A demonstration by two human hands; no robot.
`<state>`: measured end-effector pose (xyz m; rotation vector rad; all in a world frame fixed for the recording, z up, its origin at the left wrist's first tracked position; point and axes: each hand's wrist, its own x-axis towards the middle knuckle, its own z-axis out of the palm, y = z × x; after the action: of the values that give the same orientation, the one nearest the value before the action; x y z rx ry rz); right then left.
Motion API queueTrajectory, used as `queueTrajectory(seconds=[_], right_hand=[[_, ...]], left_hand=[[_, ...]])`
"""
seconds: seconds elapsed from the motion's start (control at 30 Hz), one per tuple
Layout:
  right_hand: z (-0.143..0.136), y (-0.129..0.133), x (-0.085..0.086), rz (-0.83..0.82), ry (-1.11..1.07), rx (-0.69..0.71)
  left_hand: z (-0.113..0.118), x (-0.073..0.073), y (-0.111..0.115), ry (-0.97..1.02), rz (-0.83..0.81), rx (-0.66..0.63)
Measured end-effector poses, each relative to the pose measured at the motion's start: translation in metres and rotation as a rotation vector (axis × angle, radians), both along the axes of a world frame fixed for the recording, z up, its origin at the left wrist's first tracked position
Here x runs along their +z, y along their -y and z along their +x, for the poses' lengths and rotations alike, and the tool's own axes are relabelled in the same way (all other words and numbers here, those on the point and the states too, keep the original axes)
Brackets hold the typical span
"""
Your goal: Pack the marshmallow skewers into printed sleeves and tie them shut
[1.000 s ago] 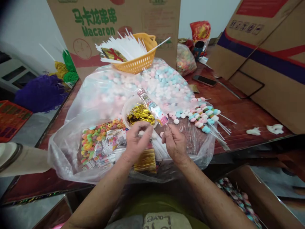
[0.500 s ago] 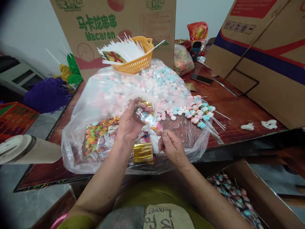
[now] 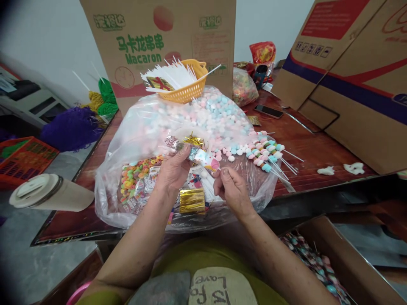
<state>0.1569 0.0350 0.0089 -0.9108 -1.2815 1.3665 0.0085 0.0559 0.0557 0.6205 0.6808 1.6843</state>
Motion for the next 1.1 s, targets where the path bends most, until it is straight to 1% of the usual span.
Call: queueTrajectory(seconds=[0.1,0.27,0.33,0.4,0.47,0.53,0.67,0.83,0.93,0.97,1.0,1.03,1.07,1.1], right_hand=[[0.002,-0.003,0.009,0.076,0.043,-0.010],[0.020,-0.013,0.022,0.294,0.281,-0.043],[0.028,-0.017,0.023,0.330,0.343,-0.051],[0.033,-0.018,0.023,0.316,0.352,-0.067],[0.033,-0.019,0.023,0.238,0.296,-0.094],[0.029,-0.020,0.023,0.150,0.168,-0.139],[0.017,-0.025,0.028,0.086,-0.095,-0.187],[0.015,-0.033,0.038,-0.018,-0.243,-0.100],[0.017,-0.036,0.040,0.013,-0.243,-0.071],[0.018,-0.036,0.040,0.033,-0.228,-0.074],[0.018,-0.036,0.040,0.056,-0.207,-0.082],[0.019,-0.035,0.039,0.079,-0.179,-0.092],[0.020,-0.034,0.039,0.107,-0.136,-0.105],[0.022,-0.034,0.039,0.142,-0.072,-0.121]], left_hand=[[0.000,0.004,0.003,0.000,0.000,-0.016],[-0.003,0.002,0.000,0.037,0.032,-0.036],[-0.004,-0.002,-0.003,0.024,0.019,-0.065],[-0.004,-0.006,-0.007,0.013,-0.007,-0.081],[-0.003,-0.010,-0.009,0.012,-0.033,-0.082],[0.000,-0.013,-0.011,0.013,-0.057,-0.074],[0.006,-0.017,-0.011,0.040,-0.087,-0.033],[0.009,-0.017,-0.011,0.066,-0.108,-0.042],[0.005,-0.018,-0.013,0.034,-0.119,-0.067],[0.002,-0.018,-0.014,-0.001,-0.119,-0.058],[-0.002,-0.018,-0.015,-0.062,-0.119,-0.016],[-0.006,-0.016,-0.015,-0.158,-0.111,0.069],[-0.011,-0.014,-0.015,-0.298,-0.091,0.189],[-0.016,-0.011,-0.014,-0.478,-0.055,0.311]])
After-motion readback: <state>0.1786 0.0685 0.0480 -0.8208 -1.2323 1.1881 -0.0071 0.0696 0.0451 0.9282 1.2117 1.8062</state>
